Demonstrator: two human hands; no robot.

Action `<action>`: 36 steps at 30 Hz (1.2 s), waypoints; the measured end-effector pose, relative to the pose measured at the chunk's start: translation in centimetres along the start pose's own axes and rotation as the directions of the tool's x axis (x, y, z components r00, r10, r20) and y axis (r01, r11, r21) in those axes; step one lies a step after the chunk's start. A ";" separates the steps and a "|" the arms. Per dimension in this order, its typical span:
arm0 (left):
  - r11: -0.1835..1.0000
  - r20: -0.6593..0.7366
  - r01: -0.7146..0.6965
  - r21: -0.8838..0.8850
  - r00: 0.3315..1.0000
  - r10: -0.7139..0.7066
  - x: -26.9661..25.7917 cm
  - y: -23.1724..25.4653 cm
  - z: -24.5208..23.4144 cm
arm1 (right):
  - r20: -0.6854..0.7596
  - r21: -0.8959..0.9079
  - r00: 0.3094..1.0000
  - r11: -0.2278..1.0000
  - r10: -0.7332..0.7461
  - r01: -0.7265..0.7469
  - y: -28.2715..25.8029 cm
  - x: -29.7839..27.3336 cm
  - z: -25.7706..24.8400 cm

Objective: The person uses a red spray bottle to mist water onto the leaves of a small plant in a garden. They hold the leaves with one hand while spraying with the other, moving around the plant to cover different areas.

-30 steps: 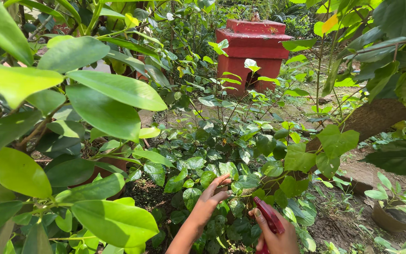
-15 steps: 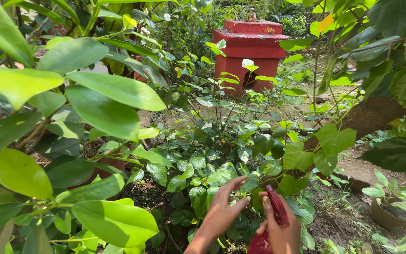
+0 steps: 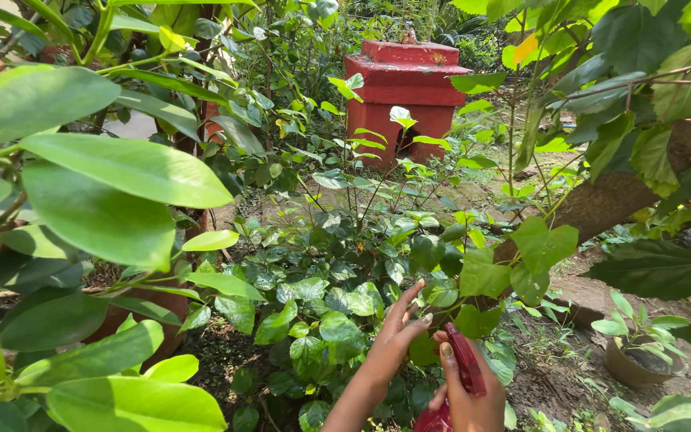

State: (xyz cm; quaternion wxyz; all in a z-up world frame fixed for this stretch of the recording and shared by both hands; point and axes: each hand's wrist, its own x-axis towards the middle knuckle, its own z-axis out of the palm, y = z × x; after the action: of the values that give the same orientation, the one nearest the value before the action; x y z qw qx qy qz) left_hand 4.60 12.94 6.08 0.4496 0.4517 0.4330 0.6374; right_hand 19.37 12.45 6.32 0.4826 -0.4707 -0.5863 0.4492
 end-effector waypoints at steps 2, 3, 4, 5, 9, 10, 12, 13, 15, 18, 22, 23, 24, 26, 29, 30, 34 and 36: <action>0.990 0.033 0.051 -0.128 0.998 -0.047 0.6 -0.5 0.0 | 0.023 -0.042 1.000 0.999 -0.016 0.017 0.2 0.2 -0.1; 0.982 0.055 0.056 -0.181 0.997 -0.047 0.8 -0.6 0.2 | 0.034 -0.063 0.999 0.998 -0.023 0.025 0.3 0.4 -0.2; 0.971 0.077 0.063 -0.232 0.996 -0.046 1.1 -0.8 0.4 | 0.039 -0.078 0.999 0.997 -0.004 0.007 0.5 0.7 -0.3; 0.974 0.070 0.037 -0.222 0.997 -0.022 1.2 -0.8 0.5 | 0.042 -0.092 0.999 0.996 0.015 -0.011 0.8 1.0 -0.4; 0.957 0.063 -0.024 -0.289 0.997 0.044 1.2 -1.0 1.1 | 0.056 -0.122 0.997 0.992 0.046 -0.039 2.1 2.3 -1.2; 0.943 0.067 -0.029 -0.332 0.996 0.054 1.2 -1.0 1.1 | 0.059 -0.126 0.996 0.990 0.068 -0.061 2.3 2.5 -1.5; 0.933 0.056 -0.020 -0.359 0.998 0.042 1.3 -0.8 1.0 | 0.065 -0.133 0.991 0.985 0.115 -0.106 2.6 3.1 -2.1; 0.928 0.049 -0.017 -0.372 0.998 0.038 1.5 -0.6 0.9 | 0.059 -0.118 0.991 0.987 0.118 -0.110 2.6 3.3 -2.2; 0.920 0.068 -0.035 -0.389 0.995 0.066 1.6 -0.2 0.7 | 0.049 -0.087 0.991 0.989 0.121 -0.117 2.7 3.7 -2.2; 0.923 0.072 -0.052 -0.381 0.994 0.086 1.6 0.2 0.5 | 0.043 -0.187 0.982 0.967 0.183 -0.172 2.7 3.7 -2.2; 0.933 0.051 -0.085 -0.350 0.993 0.110 1.3 -0.1 0.0 | 0.056 -0.092 0.996 0.994 0.070 -0.064 2.6 3.2 -1.6; 0.935 0.047 -0.086 -0.343 0.993 0.109 1.3 -0.2 -0.1 | 0.055 -0.055 0.997 0.997 0.059 -0.055 2.7 3.2 -1.5; 0.938 0.043 -0.087 -0.337 0.993 0.107 1.2 -0.2 -0.3 | 0.054 -0.019 0.997 0.999 0.048 -0.047 2.8 3.1 -1.3; 0.946 0.037 -0.086 -0.314 0.994 0.103 0.9 -0.2 -0.4 | 0.084 -0.037 0.996 0.999 0.038 -0.035 3.4 3.2 -1.4; 0.957 0.046 -0.092 -0.275 0.993 0.108 0.2 0.1 -0.7 | 0.092 -0.040 0.994 0.998 0.060 -0.057 4.7 3.7 -1.5; 0.958 0.061 -0.100 -0.268 0.991 0.120 0.0 0.3 -0.8 | 0.089 -0.037 0.993 0.997 0.074 -0.071 5.1 3.8 -1.5; 0.973 0.064 -0.075 -0.220 0.994 0.092 -1.2 1.7 -1.0 | 0.077 0.005 0.997 1.000 0.029 -0.029 5.8 3.9 -1.6; 0.979 0.054 -0.053 -0.199 0.996 0.065 -1.6 2.4 -1.2 | 0.073 -0.016 0.997 0.999 -0.031 0.032 5.9 3.6 -1.4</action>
State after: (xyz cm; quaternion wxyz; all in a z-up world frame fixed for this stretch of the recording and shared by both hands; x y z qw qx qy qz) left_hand 3.34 10.72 7.83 0.4857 0.4365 0.3405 0.6765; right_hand 21.15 17.03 1.19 0.4638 -0.4488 -0.6147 0.4535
